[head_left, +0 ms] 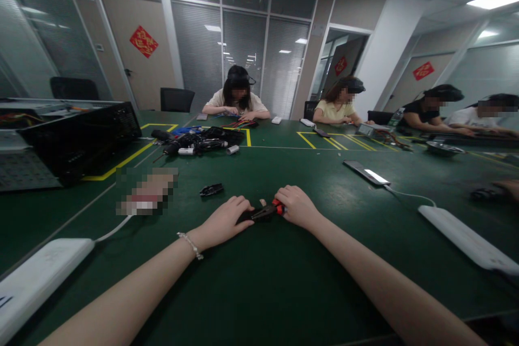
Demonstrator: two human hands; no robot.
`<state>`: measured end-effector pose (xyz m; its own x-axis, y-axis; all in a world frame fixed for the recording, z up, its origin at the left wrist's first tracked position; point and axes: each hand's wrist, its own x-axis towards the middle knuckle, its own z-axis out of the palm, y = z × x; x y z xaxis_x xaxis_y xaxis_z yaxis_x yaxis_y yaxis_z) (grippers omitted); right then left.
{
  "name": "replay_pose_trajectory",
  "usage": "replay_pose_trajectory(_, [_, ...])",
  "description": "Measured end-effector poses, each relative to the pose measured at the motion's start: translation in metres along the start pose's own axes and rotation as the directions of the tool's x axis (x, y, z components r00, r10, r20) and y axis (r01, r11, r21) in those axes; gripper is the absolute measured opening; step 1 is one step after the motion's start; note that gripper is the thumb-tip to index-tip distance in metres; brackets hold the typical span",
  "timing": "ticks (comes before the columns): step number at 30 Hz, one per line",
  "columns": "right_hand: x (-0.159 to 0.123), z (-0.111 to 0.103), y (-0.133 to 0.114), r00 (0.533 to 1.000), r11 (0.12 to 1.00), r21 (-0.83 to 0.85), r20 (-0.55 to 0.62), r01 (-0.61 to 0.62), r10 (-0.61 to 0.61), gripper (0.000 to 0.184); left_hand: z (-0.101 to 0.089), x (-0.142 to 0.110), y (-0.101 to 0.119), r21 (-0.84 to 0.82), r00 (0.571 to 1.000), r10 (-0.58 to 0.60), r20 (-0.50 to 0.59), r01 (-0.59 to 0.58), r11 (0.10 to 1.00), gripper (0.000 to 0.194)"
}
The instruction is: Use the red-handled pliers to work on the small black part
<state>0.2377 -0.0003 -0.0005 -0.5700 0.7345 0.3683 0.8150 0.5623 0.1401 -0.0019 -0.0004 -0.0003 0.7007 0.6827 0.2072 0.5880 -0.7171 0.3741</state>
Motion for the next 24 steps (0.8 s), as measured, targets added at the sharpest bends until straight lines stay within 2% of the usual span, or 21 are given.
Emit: replay_pose_trajectory(24, [0.0001,-0.0006,-0.0002,1.000,1.000,-0.009,-0.007,-0.016,0.016,0.018,-0.0013,0.0002,0.0018,-0.002,1.000,-0.005,0.001,0.005,1.000,0.019])
